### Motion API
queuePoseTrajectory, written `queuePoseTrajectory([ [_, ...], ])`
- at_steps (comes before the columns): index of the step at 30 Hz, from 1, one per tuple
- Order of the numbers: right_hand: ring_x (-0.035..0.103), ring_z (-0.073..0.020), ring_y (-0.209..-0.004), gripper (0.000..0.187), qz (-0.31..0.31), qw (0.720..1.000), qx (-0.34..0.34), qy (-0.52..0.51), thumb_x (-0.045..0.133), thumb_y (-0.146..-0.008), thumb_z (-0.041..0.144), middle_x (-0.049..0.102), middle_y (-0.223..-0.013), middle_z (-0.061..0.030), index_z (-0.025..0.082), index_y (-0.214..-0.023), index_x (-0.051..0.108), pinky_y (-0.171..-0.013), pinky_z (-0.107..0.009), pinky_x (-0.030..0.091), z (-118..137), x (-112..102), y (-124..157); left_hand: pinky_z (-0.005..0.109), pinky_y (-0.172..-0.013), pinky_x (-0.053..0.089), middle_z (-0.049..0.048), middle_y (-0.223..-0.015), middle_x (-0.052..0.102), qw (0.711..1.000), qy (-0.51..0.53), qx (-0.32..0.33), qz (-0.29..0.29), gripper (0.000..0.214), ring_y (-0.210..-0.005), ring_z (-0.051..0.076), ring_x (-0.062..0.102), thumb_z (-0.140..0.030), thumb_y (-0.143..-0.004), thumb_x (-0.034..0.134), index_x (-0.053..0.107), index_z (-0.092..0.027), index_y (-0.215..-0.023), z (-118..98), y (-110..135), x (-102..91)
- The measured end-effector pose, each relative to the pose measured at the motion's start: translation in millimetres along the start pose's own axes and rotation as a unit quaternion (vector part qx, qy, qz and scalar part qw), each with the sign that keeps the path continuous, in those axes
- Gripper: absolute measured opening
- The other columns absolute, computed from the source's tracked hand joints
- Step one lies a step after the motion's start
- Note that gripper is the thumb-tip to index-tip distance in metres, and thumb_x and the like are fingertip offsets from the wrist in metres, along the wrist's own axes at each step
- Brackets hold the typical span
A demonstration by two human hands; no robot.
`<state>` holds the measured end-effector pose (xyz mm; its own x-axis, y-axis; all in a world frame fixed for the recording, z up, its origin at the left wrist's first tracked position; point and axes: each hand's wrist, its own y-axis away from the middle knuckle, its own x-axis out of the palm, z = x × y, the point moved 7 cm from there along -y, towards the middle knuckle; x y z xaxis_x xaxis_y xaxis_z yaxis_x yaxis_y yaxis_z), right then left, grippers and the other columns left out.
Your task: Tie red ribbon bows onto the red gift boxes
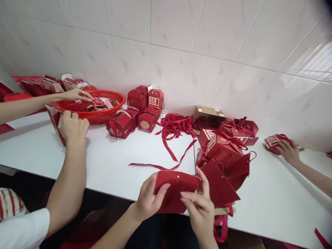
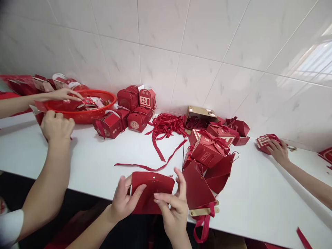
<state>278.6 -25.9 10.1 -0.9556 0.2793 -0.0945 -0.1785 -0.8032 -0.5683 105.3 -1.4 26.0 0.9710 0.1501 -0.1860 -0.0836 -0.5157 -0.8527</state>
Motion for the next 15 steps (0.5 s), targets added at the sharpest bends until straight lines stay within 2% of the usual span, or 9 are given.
queuePoseTrajectory([
  [2, 0.048, -0.0301, -0.126, 0.017, 0.033, 0.999, 0.03, -0.017, 0.069, -0.083, 0.019, 0.051, -0.136, -0.0054, 0.032, -0.083, 0.078, -0.094, -0.045, 0.046, -4, 9, -3, 0.024, -0.059, 0.054, 0.001, -0.084, 0.062, 0.999, -0.015, 0.02, 0.027, 0.074, -0.066, 0.013, 0.058, 0.003, -0.083, 0.051, 0.033, -0.034, -0.145, -9, 5, 4.8],
  [5, 0.055, -0.028, -0.118, 0.015, 0.032, 0.998, 0.05, -0.03, 0.071, -0.083, 0.02, 0.056, -0.131, -0.0059, 0.033, -0.084, 0.078, -0.091, -0.043, 0.05, -9, 11, -2, 0.027, -0.066, 0.055, 0.0058, -0.092, 0.064, 0.995, -0.006, -0.068, 0.071, 0.052, -0.077, 0.016, 0.061, -0.002, -0.083, 0.054, 0.051, -0.023, -0.131, -5, -3, 5.2],
  [7, 0.056, -0.0278, -0.118, 0.014, 0.018, 0.998, 0.047, -0.027, 0.072, -0.081, 0.021, 0.056, -0.131, -0.0062, 0.033, -0.084, 0.079, -0.089, -0.042, 0.051, -9, 9, 0, 0.029, -0.071, 0.055, 0.0062, -0.093, 0.065, 0.989, 0.02, -0.114, 0.096, 0.04, -0.08, 0.017, 0.063, -0.006, -0.082, 0.056, 0.055, -0.02, -0.12, -3, -9, 4.4],
  [10, 0.055, -0.0282, -0.119, 0.013, 0.005, 0.999, 0.041, -0.019, 0.072, -0.081, 0.021, 0.056, -0.13, -0.0066, 0.032, -0.083, 0.079, -0.09, -0.042, 0.051, -6, 8, 0, 0.03, -0.074, 0.054, 0.0042, -0.087, 0.062, 0.984, 0.041, -0.145, 0.094, 0.026, -0.081, 0.017, 0.063, -0.008, -0.081, 0.059, 0.06, -0.02, -0.104, -2, -15, 2.0],
  [15, 0.055, -0.0295, -0.119, 0.012, 0.016, 0.999, 0.042, -0.001, 0.072, -0.082, 0.021, 0.056, -0.13, -0.0078, 0.031, -0.084, 0.079, -0.089, -0.043, 0.052, -1, 11, -2, 0.038, -0.089, 0.053, 0.0101, -0.116, 0.063, 0.969, 0.111, -0.207, 0.075, 0.015, -0.103, 0.022, 0.065, -0.011, -0.084, 0.061, 0.062, -0.021, -0.095, 8, -9, 4.6],
])
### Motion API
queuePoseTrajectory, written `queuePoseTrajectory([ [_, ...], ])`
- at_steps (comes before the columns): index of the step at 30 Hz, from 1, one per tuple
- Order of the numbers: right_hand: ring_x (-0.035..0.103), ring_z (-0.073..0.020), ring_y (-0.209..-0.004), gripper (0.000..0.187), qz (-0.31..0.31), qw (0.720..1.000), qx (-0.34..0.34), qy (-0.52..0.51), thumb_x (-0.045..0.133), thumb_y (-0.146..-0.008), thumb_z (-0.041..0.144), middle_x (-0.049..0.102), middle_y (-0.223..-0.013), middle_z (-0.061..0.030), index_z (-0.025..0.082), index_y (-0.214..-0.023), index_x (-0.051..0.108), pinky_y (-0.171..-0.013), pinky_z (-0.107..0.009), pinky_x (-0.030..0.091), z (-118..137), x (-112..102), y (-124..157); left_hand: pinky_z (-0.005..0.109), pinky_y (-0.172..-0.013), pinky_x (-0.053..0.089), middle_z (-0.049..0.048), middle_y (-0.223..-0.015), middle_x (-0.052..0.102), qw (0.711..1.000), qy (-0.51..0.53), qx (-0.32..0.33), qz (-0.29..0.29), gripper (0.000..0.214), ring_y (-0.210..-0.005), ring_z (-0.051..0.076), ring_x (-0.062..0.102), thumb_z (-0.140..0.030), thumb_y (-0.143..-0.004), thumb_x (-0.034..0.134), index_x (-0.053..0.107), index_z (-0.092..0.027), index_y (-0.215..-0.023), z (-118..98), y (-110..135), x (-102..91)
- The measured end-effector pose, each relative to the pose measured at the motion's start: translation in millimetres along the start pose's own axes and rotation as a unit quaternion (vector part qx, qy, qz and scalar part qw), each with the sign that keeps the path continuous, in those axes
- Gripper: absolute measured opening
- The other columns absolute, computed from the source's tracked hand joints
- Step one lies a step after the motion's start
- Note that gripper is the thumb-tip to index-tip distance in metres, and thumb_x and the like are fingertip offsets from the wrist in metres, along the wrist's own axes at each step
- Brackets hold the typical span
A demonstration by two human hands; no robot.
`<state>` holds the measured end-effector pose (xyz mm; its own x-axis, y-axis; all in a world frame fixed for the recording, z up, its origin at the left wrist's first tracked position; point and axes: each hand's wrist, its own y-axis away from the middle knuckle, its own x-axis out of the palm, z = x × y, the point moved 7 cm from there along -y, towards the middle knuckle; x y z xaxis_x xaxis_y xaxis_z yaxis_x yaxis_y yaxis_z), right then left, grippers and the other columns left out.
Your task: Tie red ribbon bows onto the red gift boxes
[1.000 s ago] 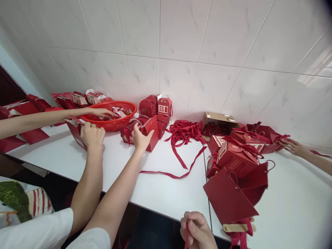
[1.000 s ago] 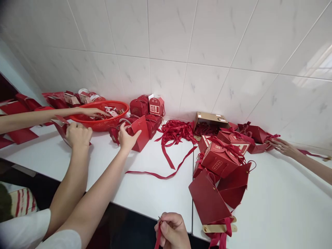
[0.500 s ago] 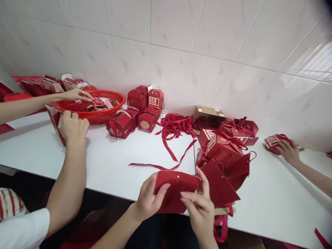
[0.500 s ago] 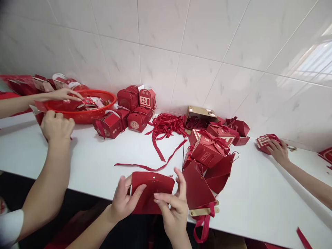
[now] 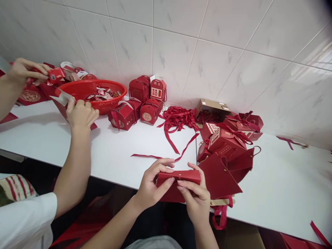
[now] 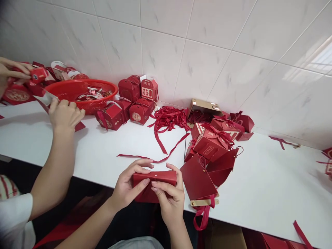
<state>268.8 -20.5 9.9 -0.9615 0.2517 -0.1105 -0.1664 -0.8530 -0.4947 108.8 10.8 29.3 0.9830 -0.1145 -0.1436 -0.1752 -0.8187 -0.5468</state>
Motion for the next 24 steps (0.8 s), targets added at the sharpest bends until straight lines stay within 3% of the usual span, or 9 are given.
queuePoseTrajectory([
  [3, 0.053, -0.0299, -0.121, 0.012, 0.011, 1.0, -0.001, 0.014, 0.071, -0.083, 0.021, 0.054, -0.131, -0.008, 0.031, -0.086, 0.079, -0.092, -0.046, 0.05, 2, 1, 0, 0.036, -0.089, 0.054, 0.0089, -0.109, 0.069, 0.998, 0.058, -0.037, 0.015, 0.014, -0.102, 0.022, 0.067, -0.013, -0.086, 0.06, 0.062, -0.021, -0.097, 9, 5, 4.7],
  [9, 0.045, -0.0317, -0.129, 0.018, 0.02, 0.997, -0.042, 0.066, 0.069, -0.084, 0.019, 0.045, -0.141, -0.0061, 0.033, -0.092, 0.077, -0.095, -0.05, 0.045, 10, -1, 1, 0.029, -0.075, 0.054, 0.005, -0.087, 0.07, 0.998, 0.054, -0.044, 0.004, 0.01, -0.083, 0.018, 0.068, -0.015, -0.088, 0.06, 0.063, -0.02, -0.096, 12, 10, 7.6],
  [24, 0.051, -0.0283, -0.12, 0.021, 0.032, 0.991, -0.082, 0.105, 0.067, -0.085, 0.015, 0.052, -0.134, -0.0065, 0.032, -0.094, 0.076, -0.091, -0.047, 0.046, 22, -2, -3, 0.031, -0.069, 0.052, 0.0054, -0.082, 0.067, 0.996, 0.06, -0.059, -0.016, 0.002, -0.076, 0.019, 0.065, -0.019, -0.089, 0.058, 0.06, -0.019, -0.09, 16, 13, 9.6],
])
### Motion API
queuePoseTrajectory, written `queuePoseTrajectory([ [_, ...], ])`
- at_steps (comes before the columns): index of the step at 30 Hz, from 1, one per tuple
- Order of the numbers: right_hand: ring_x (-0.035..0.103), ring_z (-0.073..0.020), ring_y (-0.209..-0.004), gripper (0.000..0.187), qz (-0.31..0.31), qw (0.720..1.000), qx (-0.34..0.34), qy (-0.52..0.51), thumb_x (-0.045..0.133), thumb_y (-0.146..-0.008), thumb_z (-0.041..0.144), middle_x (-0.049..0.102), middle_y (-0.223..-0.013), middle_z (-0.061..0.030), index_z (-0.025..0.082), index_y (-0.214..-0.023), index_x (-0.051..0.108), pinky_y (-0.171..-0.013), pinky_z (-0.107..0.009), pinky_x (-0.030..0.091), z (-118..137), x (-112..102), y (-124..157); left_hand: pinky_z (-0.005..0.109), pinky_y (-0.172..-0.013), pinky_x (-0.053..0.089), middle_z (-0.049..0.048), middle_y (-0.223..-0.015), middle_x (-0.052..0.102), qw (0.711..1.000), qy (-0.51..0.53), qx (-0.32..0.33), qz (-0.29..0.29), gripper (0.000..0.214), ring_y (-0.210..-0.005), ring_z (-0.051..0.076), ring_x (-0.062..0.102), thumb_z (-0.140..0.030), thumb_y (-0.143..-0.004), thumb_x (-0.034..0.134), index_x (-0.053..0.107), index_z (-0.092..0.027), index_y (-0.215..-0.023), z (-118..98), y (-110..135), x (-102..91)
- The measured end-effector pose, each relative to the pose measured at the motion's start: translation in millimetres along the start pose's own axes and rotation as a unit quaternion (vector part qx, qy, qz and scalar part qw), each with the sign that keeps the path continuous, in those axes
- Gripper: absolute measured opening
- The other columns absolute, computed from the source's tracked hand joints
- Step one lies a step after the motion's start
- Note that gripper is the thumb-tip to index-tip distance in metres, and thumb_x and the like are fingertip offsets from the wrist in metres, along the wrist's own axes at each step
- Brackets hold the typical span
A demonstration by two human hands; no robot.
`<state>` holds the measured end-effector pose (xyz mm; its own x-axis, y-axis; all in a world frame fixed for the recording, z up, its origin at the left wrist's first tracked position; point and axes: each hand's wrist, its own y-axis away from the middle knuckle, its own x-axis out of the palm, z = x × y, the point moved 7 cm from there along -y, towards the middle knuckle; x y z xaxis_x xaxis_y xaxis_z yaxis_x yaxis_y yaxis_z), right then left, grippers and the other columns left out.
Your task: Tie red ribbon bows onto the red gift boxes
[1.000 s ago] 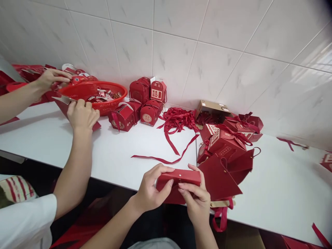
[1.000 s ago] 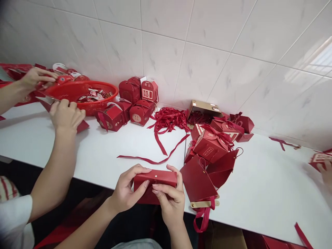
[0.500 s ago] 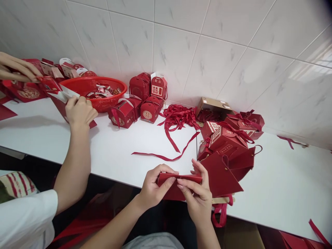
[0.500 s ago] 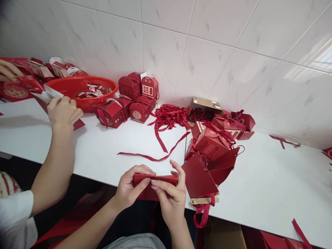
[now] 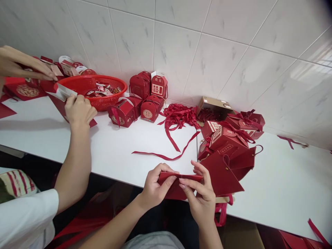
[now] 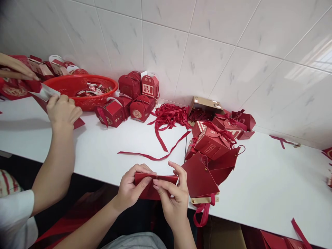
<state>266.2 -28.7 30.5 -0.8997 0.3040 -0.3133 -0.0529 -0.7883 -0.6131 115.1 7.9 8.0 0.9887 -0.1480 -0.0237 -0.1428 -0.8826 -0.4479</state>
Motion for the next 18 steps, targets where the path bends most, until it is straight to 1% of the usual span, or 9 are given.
queuePoseTrajectory([
  [8, 0.051, -0.0287, -0.119, 0.02, 0.0, 1.0, -0.003, 0.005, 0.066, -0.086, 0.016, 0.052, -0.132, -0.0069, 0.03, -0.094, 0.076, -0.091, -0.047, 0.046, 1, -2, -1, 0.032, -0.069, 0.053, 0.0058, -0.081, 0.067, 1.0, 0.009, -0.007, -0.003, 0.002, -0.075, 0.02, 0.065, -0.021, -0.089, 0.058, 0.059, -0.019, -0.089, 1, 0, 0.0],
  [11, 0.05, -0.0286, -0.12, 0.02, 0.005, 1.0, -0.017, 0.02, 0.065, -0.086, 0.014, 0.052, -0.132, -0.0071, 0.03, -0.094, 0.075, -0.092, -0.047, 0.045, 3, 1, -4, 0.033, -0.07, 0.053, 0.0057, -0.081, 0.066, 1.0, 0.016, 0.003, 0.006, 0.002, -0.076, 0.019, 0.065, -0.019, -0.089, 0.058, 0.059, -0.019, -0.09, 1, 0, 0.8],
  [13, 0.05, -0.0281, -0.122, 0.021, -0.002, 0.999, -0.028, 0.023, 0.065, -0.086, 0.013, 0.051, -0.133, -0.0065, 0.03, -0.091, 0.075, -0.093, -0.047, 0.044, 3, 2, -5, 0.033, -0.07, 0.053, 0.0057, -0.083, 0.065, 1.0, 0.021, 0.015, 0.015, 0.005, -0.077, 0.019, 0.065, -0.016, -0.089, 0.057, 0.058, -0.02, -0.092, 0, 0, 1.8],
  [14, 0.05, -0.0279, -0.122, 0.02, -0.014, 0.999, -0.028, 0.014, 0.065, -0.086, 0.013, 0.051, -0.133, -0.0068, 0.029, -0.094, 0.073, -0.093, -0.046, 0.045, 2, 3, -6, 0.033, -0.07, 0.053, 0.0056, -0.084, 0.065, 0.999, 0.023, 0.024, 0.02, 0.007, -0.077, 0.019, 0.064, -0.015, -0.089, 0.056, 0.058, -0.02, -0.094, -1, 0, 2.3],
  [16, 0.053, -0.0269, -0.118, 0.027, -0.042, 0.999, 0.002, -0.024, 0.067, -0.084, 0.016, 0.054, -0.129, -0.009, 0.028, -0.108, 0.066, -0.092, -0.045, 0.047, -4, 2, -5, 0.033, -0.071, 0.053, 0.0055, -0.085, 0.065, 0.998, 0.019, 0.048, 0.028, 0.011, -0.078, 0.018, 0.064, -0.014, -0.089, 0.055, 0.056, -0.021, -0.097, -2, 1, 3.8],
  [18, 0.061, -0.024, -0.103, 0.038, -0.056, 0.995, 0.055, -0.066, 0.07, -0.082, 0.02, 0.062, -0.112, -0.0088, 0.024, -0.118, 0.057, -0.085, -0.042, 0.051, -15, 4, -4, 0.033, -0.071, 0.054, 0.0055, -0.088, 0.063, 0.996, -0.006, 0.079, 0.035, 0.019, -0.079, 0.018, 0.062, -0.016, -0.085, 0.061, 0.053, -0.022, -0.101, -5, 2, 5.5],
])
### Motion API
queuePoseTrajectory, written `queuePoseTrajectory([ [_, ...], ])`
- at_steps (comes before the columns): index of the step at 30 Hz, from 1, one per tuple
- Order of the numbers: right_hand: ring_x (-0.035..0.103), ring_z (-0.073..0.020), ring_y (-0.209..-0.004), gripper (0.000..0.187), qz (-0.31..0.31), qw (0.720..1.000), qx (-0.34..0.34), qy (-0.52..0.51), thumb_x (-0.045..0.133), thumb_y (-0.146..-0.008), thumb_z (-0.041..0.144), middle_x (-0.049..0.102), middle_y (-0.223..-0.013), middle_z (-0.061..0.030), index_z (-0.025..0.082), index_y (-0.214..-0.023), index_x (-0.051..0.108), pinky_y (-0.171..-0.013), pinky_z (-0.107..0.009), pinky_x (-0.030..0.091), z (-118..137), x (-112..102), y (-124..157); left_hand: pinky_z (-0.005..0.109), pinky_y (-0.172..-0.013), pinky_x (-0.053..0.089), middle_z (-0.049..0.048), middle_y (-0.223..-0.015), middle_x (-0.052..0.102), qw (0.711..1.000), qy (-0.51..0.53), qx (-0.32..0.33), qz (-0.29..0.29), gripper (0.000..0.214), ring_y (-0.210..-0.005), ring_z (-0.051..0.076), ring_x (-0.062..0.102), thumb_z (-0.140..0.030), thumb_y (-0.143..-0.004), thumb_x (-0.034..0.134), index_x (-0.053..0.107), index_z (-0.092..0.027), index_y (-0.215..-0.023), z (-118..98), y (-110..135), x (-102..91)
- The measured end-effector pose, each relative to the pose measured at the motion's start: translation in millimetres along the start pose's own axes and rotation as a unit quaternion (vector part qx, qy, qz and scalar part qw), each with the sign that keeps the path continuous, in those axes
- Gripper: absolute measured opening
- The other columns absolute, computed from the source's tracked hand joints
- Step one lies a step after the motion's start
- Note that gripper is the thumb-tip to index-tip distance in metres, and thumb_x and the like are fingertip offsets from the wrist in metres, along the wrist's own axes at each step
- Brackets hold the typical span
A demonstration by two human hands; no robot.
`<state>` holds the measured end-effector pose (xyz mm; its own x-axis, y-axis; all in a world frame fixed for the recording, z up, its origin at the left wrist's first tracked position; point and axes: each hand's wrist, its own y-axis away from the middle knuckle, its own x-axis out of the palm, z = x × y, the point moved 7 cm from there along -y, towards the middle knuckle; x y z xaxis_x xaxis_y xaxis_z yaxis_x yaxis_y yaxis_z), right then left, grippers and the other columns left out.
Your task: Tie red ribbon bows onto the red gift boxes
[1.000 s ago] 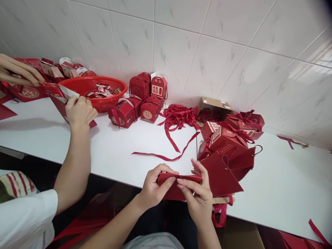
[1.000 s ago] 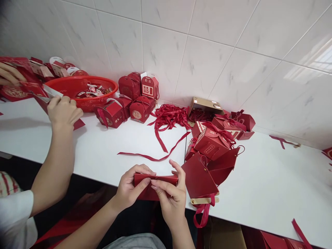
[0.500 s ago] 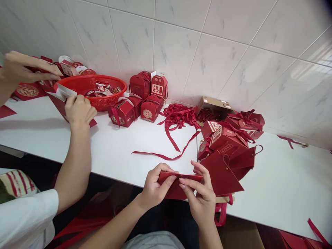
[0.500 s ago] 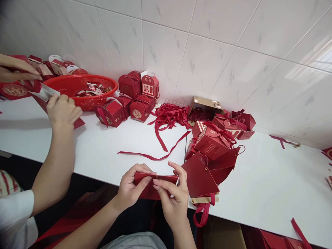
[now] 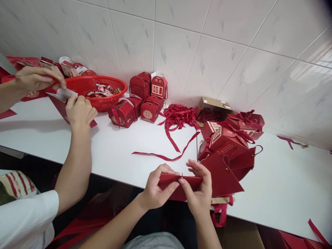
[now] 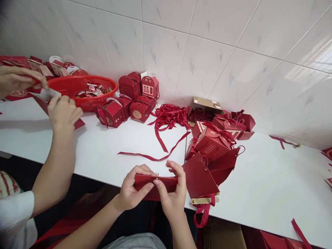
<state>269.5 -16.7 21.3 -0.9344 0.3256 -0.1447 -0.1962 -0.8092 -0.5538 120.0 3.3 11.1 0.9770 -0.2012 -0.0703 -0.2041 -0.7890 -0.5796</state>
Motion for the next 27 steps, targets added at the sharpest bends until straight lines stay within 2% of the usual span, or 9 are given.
queuePoseTrajectory([
  [3, 0.064, -0.018, -0.076, 0.028, 0.0, 0.998, 0.053, -0.021, 0.072, -0.079, 0.024, 0.065, -0.083, -0.0014, 0.021, -0.103, 0.058, -0.07, -0.032, 0.053, -10, 0, 1, 0.039, -0.078, 0.054, 0.0074, -0.098, 0.06, 0.994, -0.105, 0.035, -0.008, 0.051, -0.089, 0.023, 0.061, -0.022, -0.073, 0.077, 0.047, -0.024, -0.114, -2, 2, -2.4],
  [6, 0.062, -0.0164, -0.072, 0.018, -0.017, 0.998, 0.055, -0.03, 0.073, -0.078, 0.023, 0.061, -0.077, 0.0001, 0.021, -0.086, 0.057, -0.066, -0.029, 0.051, -9, -3, 0, 0.042, -0.085, 0.051, 0.01, -0.108, 0.057, 0.972, -0.228, 0.032, -0.047, 0.065, -0.1, 0.026, 0.059, -0.026, -0.069, 0.08, 0.042, -0.024, -0.122, -5, 3, -17.3],
  [8, 0.06, -0.0161, -0.073, 0.017, -0.019, 0.998, 0.047, -0.042, 0.071, -0.079, 0.021, 0.06, -0.077, 0.0, 0.021, -0.083, 0.055, -0.066, -0.029, 0.05, -7, -2, -1, 0.037, -0.078, 0.052, 0.0068, -0.1, 0.06, 0.962, -0.271, -0.001, -0.042, 0.05, -0.091, 0.023, 0.06, -0.028, -0.072, 0.078, 0.047, -0.024, -0.112, -8, 3, -29.1],
  [11, 0.059, -0.0158, -0.073, 0.017, -0.014, 0.998, 0.035, -0.057, 0.07, -0.08, 0.019, 0.058, -0.076, 0.0, 0.021, -0.082, 0.053, -0.066, -0.029, 0.049, -4, -1, -1, 0.028, -0.064, 0.049, -0.0005, -0.075, 0.06, 0.954, -0.286, -0.072, 0.05, 0.018, -0.068, 0.017, 0.058, -0.027, -0.08, 0.07, 0.053, -0.022, -0.083, -10, 2, -39.1],
  [13, 0.059, -0.0155, -0.073, 0.018, -0.012, 0.998, 0.031, -0.061, 0.07, -0.081, 0.018, 0.058, -0.076, 0.0001, 0.021, -0.083, 0.053, -0.065, -0.028, 0.049, -4, -1, -1, 0.027, -0.062, 0.047, -0.001, -0.068, 0.061, 0.954, -0.262, -0.102, 0.104, 0.013, -0.063, 0.015, 0.058, -0.024, -0.084, 0.064, 0.056, -0.021, -0.074, -14, 1, -44.6],
  [15, 0.059, -0.015, -0.072, 0.018, 0.004, 0.997, 0.031, -0.068, 0.07, -0.081, 0.016, 0.058, -0.077, 0.0002, 0.022, -0.083, 0.053, -0.065, -0.028, 0.049, -3, -1, 0, 0.027, -0.06, 0.048, 0.0008, -0.069, 0.063, 0.969, -0.202, -0.099, 0.104, 0.013, -0.063, 0.015, 0.059, -0.022, -0.086, 0.062, 0.061, -0.021, -0.073, -21, -1, -52.5],
  [20, 0.06, -0.0154, -0.072, 0.02, 0.073, 0.992, 0.006, -0.107, 0.07, -0.08, 0.013, 0.06, -0.079, -0.0004, 0.022, -0.085, 0.054, -0.065, -0.028, 0.051, 6, 4, 3, 0.031, -0.061, 0.055, 0.0026, -0.07, 0.066, 0.996, 0.029, -0.081, -0.027, 0.009, -0.066, 0.019, 0.065, -0.026, -0.082, 0.07, 0.066, -0.023, -0.089, -29, -11, -65.4],
  [23, 0.06, -0.0155, -0.073, 0.021, 0.078, 0.99, -0.011, -0.113, 0.07, -0.08, 0.01, 0.06, -0.08, -0.0004, 0.023, -0.086, 0.054, -0.065, -0.028, 0.051, 11, 5, 5, 0.025, -0.056, 0.053, -0.0033, -0.069, 0.066, 0.974, 0.151, -0.136, -0.103, 0.037, -0.058, 0.014, 0.063, -0.026, -0.079, 0.074, 0.053, -0.028, -0.109, -15, -20, -58.2],
  [27, 0.06, -0.0157, -0.073, 0.023, 0.09, 0.988, -0.03, -0.119, 0.07, -0.079, 0.009, 0.06, -0.08, -0.0001, 0.023, -0.086, 0.053, -0.065, -0.029, 0.05, 13, 6, 9, 0.02, -0.059, 0.048, -0.0039, -0.067, 0.063, 0.958, 0.19, -0.205, -0.068, 0.022, -0.06, 0.009, 0.059, -0.027, -0.075, 0.078, 0.058, -0.02, -0.081, 7, -32, -35.5],
])
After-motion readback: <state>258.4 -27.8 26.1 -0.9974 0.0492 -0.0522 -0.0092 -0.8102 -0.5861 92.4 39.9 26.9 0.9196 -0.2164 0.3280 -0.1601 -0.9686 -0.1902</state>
